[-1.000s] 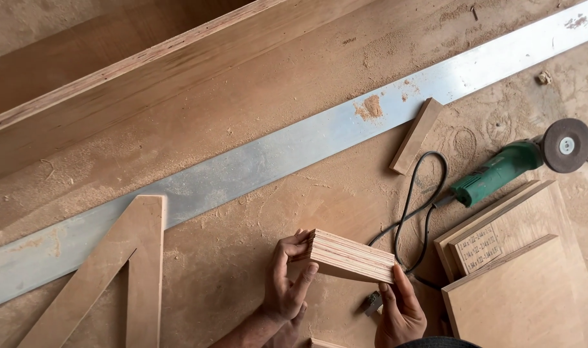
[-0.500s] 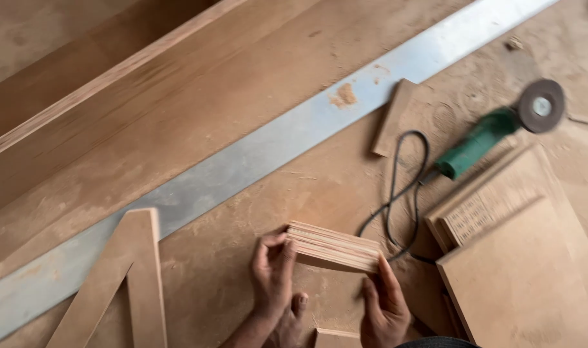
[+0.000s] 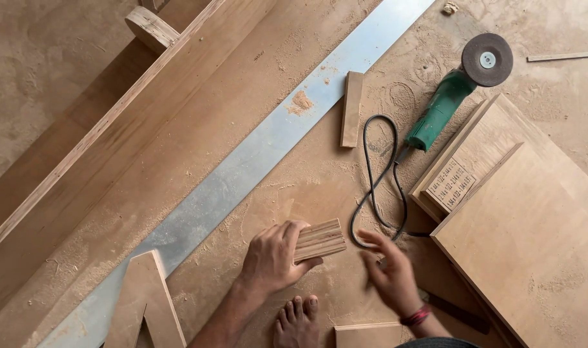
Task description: The person sits on the floor and assembles small curved wooden pieces by stacking them and hammering nails into them. The person repeatedly aligns the pieces and secures them with a hammer.
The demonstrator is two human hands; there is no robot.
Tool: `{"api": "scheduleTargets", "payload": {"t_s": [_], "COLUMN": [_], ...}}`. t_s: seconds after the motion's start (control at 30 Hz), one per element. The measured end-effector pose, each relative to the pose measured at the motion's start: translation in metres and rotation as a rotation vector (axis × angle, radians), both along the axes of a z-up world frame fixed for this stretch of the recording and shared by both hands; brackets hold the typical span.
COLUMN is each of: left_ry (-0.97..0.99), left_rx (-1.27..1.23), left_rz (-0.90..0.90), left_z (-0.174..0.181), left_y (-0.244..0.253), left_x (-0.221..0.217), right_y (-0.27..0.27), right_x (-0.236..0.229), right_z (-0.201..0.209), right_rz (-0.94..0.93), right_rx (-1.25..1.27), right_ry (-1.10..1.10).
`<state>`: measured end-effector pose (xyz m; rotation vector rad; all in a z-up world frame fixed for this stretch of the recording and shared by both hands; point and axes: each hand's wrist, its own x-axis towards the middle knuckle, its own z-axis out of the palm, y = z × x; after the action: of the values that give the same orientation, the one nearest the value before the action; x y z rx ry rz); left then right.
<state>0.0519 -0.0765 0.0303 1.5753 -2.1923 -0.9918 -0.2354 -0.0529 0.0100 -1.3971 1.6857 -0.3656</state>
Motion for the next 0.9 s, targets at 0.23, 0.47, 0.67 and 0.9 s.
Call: {"api": "scheduleTargets", "payload": {"t_s": [0.23, 0.47, 0.67, 0.9], "left_ry": [-0.001, 0.016, 0.012, 0.025], "left_rx": [-0.104, -0.129, -0.107, -0.087], "left_rz": [0.028, 0.081, 0.107, 0.106], "left_z": [-0.001, -0.006, -0.012, -0.017], "left_y": [0.008, 0.005, 0.003, 0.004], "left_x": [-0.005, 0.000, 0.006, 0.007], "right_y": [0.062, 0.039, 0.003, 0.019], "right_x": [-0.116, -0.104, -0.053, -0.005], "right_z": [-0.036, -0.007, 0.067, 0.057], "right_rz": [0.283, 0.311, -0.019, -0.038], "right_rx": [0.072, 0.152, 0.118, 0.115], "right_ry": [0.672, 0.389, -0.202, -0.548]}}
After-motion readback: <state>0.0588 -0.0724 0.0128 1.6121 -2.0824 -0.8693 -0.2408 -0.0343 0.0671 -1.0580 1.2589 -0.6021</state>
